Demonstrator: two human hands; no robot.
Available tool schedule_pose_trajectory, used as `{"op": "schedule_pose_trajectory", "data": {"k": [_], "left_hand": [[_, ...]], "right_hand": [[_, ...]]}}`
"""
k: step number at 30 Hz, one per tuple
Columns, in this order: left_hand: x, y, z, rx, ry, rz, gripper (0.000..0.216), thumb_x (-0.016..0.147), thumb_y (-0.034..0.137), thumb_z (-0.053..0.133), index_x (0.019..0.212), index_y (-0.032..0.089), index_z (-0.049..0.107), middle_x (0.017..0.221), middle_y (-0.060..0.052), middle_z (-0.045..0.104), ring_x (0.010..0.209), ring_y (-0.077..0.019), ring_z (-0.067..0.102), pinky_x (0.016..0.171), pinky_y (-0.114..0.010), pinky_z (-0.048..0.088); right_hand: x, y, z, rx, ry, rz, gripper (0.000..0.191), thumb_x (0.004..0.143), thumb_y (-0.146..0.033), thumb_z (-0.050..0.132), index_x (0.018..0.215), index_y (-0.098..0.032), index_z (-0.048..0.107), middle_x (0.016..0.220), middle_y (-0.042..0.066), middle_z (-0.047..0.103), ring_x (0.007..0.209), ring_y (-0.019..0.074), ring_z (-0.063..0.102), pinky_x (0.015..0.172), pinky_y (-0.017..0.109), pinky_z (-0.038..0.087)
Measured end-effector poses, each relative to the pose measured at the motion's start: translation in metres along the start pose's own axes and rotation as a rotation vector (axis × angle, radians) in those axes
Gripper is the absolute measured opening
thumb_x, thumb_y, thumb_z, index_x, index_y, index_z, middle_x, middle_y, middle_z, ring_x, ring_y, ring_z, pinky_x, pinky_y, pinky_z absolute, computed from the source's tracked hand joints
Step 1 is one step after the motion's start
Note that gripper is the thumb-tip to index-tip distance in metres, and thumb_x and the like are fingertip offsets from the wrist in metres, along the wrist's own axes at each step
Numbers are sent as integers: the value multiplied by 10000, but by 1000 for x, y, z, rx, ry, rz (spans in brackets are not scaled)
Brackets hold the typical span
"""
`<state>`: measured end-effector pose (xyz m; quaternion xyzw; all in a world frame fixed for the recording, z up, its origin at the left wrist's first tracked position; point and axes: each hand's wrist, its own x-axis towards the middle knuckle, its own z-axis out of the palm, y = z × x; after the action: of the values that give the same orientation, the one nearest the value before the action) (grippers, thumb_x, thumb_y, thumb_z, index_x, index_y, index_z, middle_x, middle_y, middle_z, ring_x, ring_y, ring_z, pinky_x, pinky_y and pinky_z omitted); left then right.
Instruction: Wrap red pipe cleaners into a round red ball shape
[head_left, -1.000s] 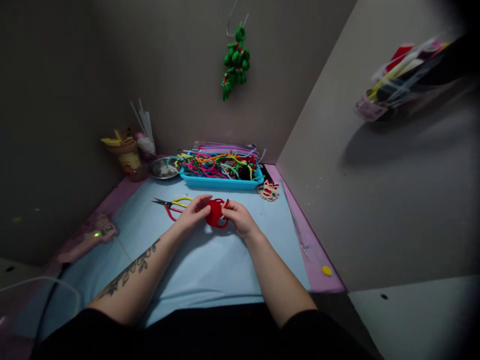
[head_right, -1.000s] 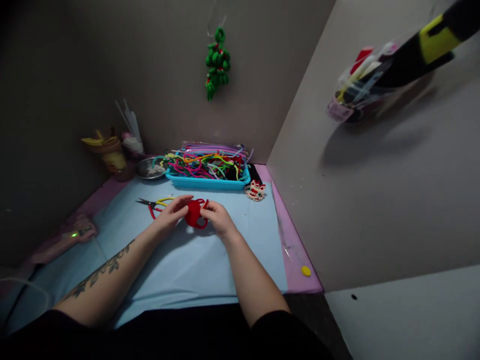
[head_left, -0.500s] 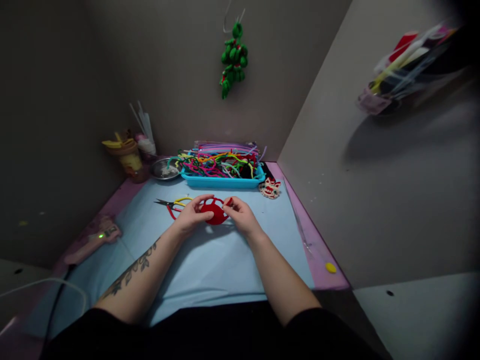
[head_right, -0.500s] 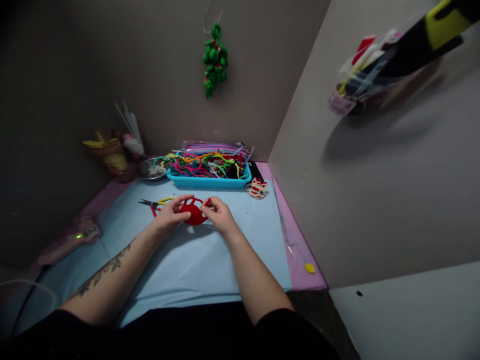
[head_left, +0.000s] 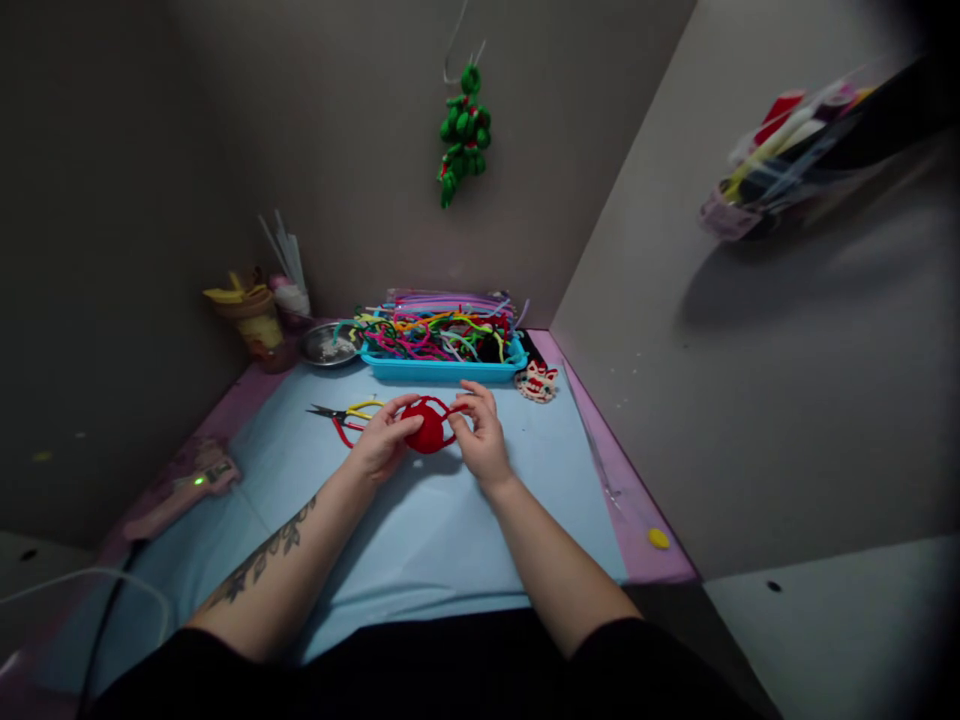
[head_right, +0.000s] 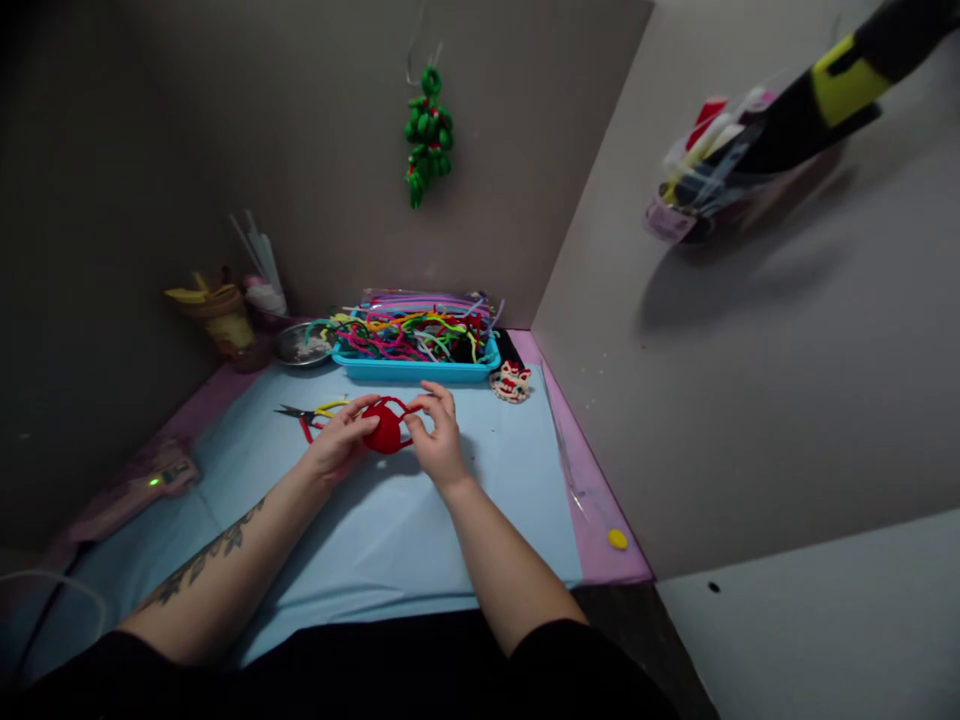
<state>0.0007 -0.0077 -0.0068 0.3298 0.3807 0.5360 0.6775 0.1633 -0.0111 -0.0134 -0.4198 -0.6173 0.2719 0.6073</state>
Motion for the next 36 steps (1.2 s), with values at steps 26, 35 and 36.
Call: {"op": "schedule_pose_trajectory", "data": {"k": [26, 35, 36], "left_hand": [[2, 2, -8, 424, 32, 148, 450, 594, 407, 770, 913, 200, 530, 672, 15, 633, 455, -75, 474, 437, -186, 327], [1, -6, -2, 317, 137, 120, 411, 592, 277, 741, 784, 212, 383, 416, 123, 449, 328, -51, 362, 379, -156, 210], [0, -7, 0, 317, 162, 131, 408, 590, 261, 731, 774, 214, 370, 404, 133, 426, 322, -50, 352, 378, -153, 208]], "right_hand": [[0, 0, -1, 73, -161, 185, 93, 720, -215, 576, 785, -207, 510, 724, -37, 539, 666, 123, 526, 667, 255, 431], [-5, 3, 3, -65, -197, 111, 52, 735, -221, 547, 769, -209, 510, 742, -21, 541, 725, 143, 518, 690, 266, 436], [-6, 4, 4, -85, -198, 99, 49, 736, -216, 547, 763, -210, 508, 744, -18, 542, 732, 146, 517, 692, 267, 435]]}}
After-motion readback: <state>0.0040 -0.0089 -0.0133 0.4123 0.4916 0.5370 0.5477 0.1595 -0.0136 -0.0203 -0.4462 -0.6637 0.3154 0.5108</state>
